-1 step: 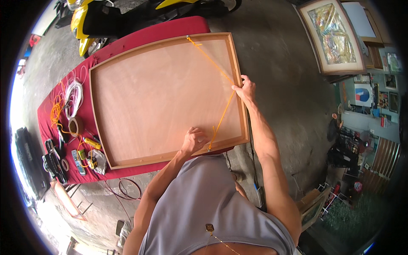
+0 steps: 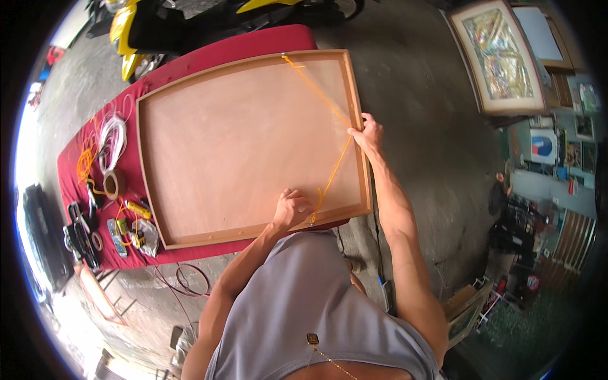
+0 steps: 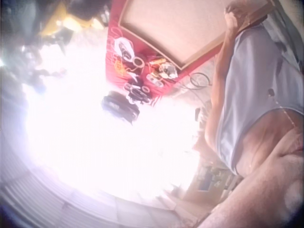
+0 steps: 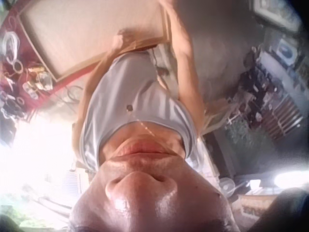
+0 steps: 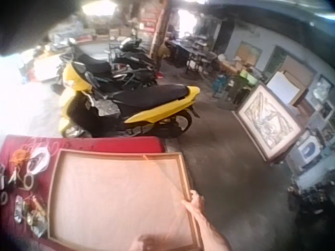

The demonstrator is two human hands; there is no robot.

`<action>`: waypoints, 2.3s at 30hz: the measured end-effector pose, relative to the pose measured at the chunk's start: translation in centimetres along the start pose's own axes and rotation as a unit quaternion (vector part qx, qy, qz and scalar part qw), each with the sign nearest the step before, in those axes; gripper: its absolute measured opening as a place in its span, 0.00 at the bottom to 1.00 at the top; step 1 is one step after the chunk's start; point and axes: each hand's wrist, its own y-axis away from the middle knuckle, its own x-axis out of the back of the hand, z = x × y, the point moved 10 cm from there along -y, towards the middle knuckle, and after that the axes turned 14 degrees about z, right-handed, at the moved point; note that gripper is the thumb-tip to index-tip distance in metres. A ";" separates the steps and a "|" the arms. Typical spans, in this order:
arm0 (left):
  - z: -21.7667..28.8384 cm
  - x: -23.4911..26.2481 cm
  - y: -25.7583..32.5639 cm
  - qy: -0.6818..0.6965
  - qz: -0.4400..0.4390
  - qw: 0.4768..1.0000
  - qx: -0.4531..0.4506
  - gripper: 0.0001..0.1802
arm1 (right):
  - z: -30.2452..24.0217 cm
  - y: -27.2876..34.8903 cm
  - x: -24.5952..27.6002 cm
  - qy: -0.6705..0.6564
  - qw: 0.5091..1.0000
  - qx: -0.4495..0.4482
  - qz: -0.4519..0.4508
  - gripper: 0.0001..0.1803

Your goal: The person carries a framed artwork outside and places it on a table. They then attach a yellow hanging wire to the back of the frame using a staple gun and tape, securing it at multiple points along the frame edges.

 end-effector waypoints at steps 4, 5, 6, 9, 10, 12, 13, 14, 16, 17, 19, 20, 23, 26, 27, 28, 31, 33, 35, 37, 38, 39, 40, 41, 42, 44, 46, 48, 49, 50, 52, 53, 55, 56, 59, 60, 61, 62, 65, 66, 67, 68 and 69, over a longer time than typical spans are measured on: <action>0.3 -0.4 0.1 -0.129 -0.001 0.991 0.024 0.09 | -0.9 0.3 -1.0 -0.019 0.999 0.018 -0.025 0.34; -0.4 -0.6 0.2 -0.143 0.003 0.989 0.034 0.10 | -1.8 0.6 -0.8 -0.029 0.999 0.022 -0.033 0.34; -0.2 -0.6 -0.1 -0.143 -0.013 0.989 0.045 0.09 | -1.1 0.4 -0.7 -0.027 0.999 0.028 -0.026 0.33; 0.0 -0.7 0.1 -0.142 -0.032 0.987 0.070 0.09 | -1.3 0.4 -0.6 -0.004 0.996 0.085 -0.014 0.32; 0.0 -0.9 0.1 -0.140 -0.032 0.987 0.075 0.09 | -2.3 0.6 -0.3 -0.007 0.993 0.117 -0.003 0.32; 0.1 -1.2 0.5 -0.169 -0.047 0.980 0.093 0.11 | -1.9 0.6 -0.3 0.024 0.994 0.109 -0.002 0.32; 0.2 -1.1 0.8 -0.189 -0.030 0.976 0.099 0.10 | -2.8 0.9 0.0 0.053 0.992 0.116 0.001 0.32; 0.4 -1.1 0.7 -0.211 -0.017 0.973 0.098 0.10 | -2.4 0.7 0.0 0.045 0.993 0.109 -0.008 0.33; 0.3 -1.3 0.8 -0.212 -0.002 0.969 0.127 0.10 | -2.0 0.5 -0.1 0.032 0.993 0.113 -0.011 0.34; 0.0 -1.3 1.0 -0.214 0.004 0.967 0.141 0.09 | -2.0 0.6 0.0 0.025 0.992 0.120 -0.005 0.34; -0.5 -1.6 1.4 -0.195 0.020 0.969 0.148 0.10 | -2.0 0.8 -0.2 0.021 0.993 0.118 -0.004 0.34; -0.7 -1.6 1.6 -0.185 0.025 0.971 0.149 0.10 | -1.8 0.9 -0.1 0.020 0.993 0.113 -0.002 0.34; -1.4 -1.1 3.0 -0.122 0.073 0.976 0.167 0.12 | -1.6 0.6 -0.4 0.084 0.990 0.113 0.003 0.34; -1.5 1.8 5.0 -0.083 0.093 0.982 0.140 0.13 | -1.3 0.5 -0.7 0.095 0.990 0.101 0.004 0.34; -1.3 3.7 6.1 -0.079 0.115 0.980 0.142 0.13 | -0.8 0.4 -0.8 0.077 0.993 0.090 0.003 0.34; -1.1 6.0 7.3 -0.075 0.137 0.977 0.143 0.12 | -0.2 0.2 -1.0 0.058 0.995 0.079 0.002 0.34; -2.7 12.8 10.9 0.018 0.202 0.961 0.188 0.14 | 2.5 -0.6 -2.1 -0.036 0.998 0.029 0.034 0.32; -3.9 18.0 14.6 0.039 0.264 0.942 0.202 0.15 | -2.6 2.5 0.6 0.069 0.969 0.141 0.191 0.25; -7.1 21.9 19.6 0.063 0.322 0.917 0.227 0.17 | -8.2 8.0 1.1 0.077 0.950 0.187 0.237 0.19; -11.3 25.2 25.8 0.031 0.333 0.900 0.281 0.19 | -13.2 13.1 -2.0 -0.009 0.969 0.176 0.173 0.14; -13.5 26.6 29.2 -0.009 0.313 0.893 0.322 0.21 | -16.2 16.7 -3.8 -0.051 0.972 0.173 0.150 0.12; -15.8 28.5 32.8 -0.013 0.292 0.883 0.367 0.21 | -19.5 21.1 -6.3 -0.097 0.973 0.164 0.128 0.12; -17.7 29.5 36.9 -0.008 0.266 0.871 0.414 0.22 | -23.0 25.3 -9.0 -0.122 0.960 0.225 0.113 0.11; -19.0 31.0 41.4 0.006 0.273 0.843 0.464 0.22 | -26.1 29.5 -11.6 -0.141 0.943 0.286 0.094 0.10; -20.2 33.0 46.1 0.013 0.282 0.812 0.511 0.23 | -29.2 33.9 -15.0 -0.261 0.943 0.206 -0.008 0.10; -21.5 37.3 56.0 0.027 0.367 0.712 0.598 0.23 | -34.3 41.1 -23.2 -0.314 0.915 0.211 -0.139 0.07; -22.3 39.6 66.6 0.005 0.424 0.623 0.657 0.22 | -46.4 53.4 -24.5 -0.321 0.860 0.278 -0.285 0.07; -21.4 40.8 75.6 -0.021 0.529 0.523 0.668 0.19 | -53.4 61.6 -27.3 -0.286 0.794 0.359 -0.399 0.07; -21.0 40.9 79.2 -0.014 0.595 0.478 0.646 0.18 | -57.2 65.2 -27.6 -0.290 0.776 0.370 -0.420 0.07; -20.7 40.4 82.2 -0.004 0.657 0.431 0.618 0.17 | -59.7 67.7 -29.3 -0.302 0.758 0.374 -0.441 0.09; -20.6 38.0 87.1 0.001 0.678 0.359 0.642 0.16 | -63.8 72.7 -34.2 -0.284 0.719 0.296 -0.561 0.12; -21.3 34.9 89.4 0.032 0.661 0.333 0.672 0.16 | -66.8 75.6 -35.4 -0.315 0.687 0.255 -0.604 0.13; -22.8 30.8 90.9 0.125 0.642 0.277 0.704 0.16 | -71.1 80.4 -39.7 -0.276 0.665 0.169 -0.673 0.13; -23.5 30.0 90.1 0.183 0.638 0.245 0.706 0.16 | -73.3 82.6 -41.6 -0.239 0.673 0.144 -0.685 0.12; -25.4 30.6 86.7 0.277 0.659 0.187 0.674 0.14 | -80.0 89.0 -49.6 -0.269 0.613 -0.010 -0.743 0.13; -27.0 31.0 86.3 0.300 0.674 0.172 0.653 0.13 | -82.5 90.9 -52.8 -0.280 0.604 -0.048 -0.744 0.14; -28.0 35.0 85.7 0.222 0.670 0.271 0.655 0.11 | -84.9 91.7 -56.9 -0.299 0.609 -0.047 -0.733 0.19; -29.5 37.7 85.0 0.214 0.677 0.312 0.632 0.10 | -86.9 92.5 -60.1 -0.314 0.645 -0.107 -0.688 0.21; -32.4 43.7 85.2 0.316 0.712 0.328 0.534 0.09 | -91.9 94.8 -65.7 -0.336 0.713 -0.168 -0.592 0.25; -33.0 46.0 87.0 0.264 0.699 0.348 0.567 0.09 | -92.6 95.6 -66.9 -0.340 0.726 -0.175 -0.571 0.26; -34.3 48.7 88.4 0.213 0.685 0.366 0.593 0.10 | -92.4 96.7 -67.7 -0.297 0.756 -0.192 -0.550 0.27; -36.5 53.0 89.3 0.161 0.663 0.401 0.612 0.12 | -91.6 95.6 -74.0 -0.285 0.791 -0.145 -0.522 0.29; -37.5 56.5 89.4 0.198 0.672 0.357 0.617 0.11 | -91.0 95.5 -75.3 -0.249 0.821 -0.130 -0.497 0.32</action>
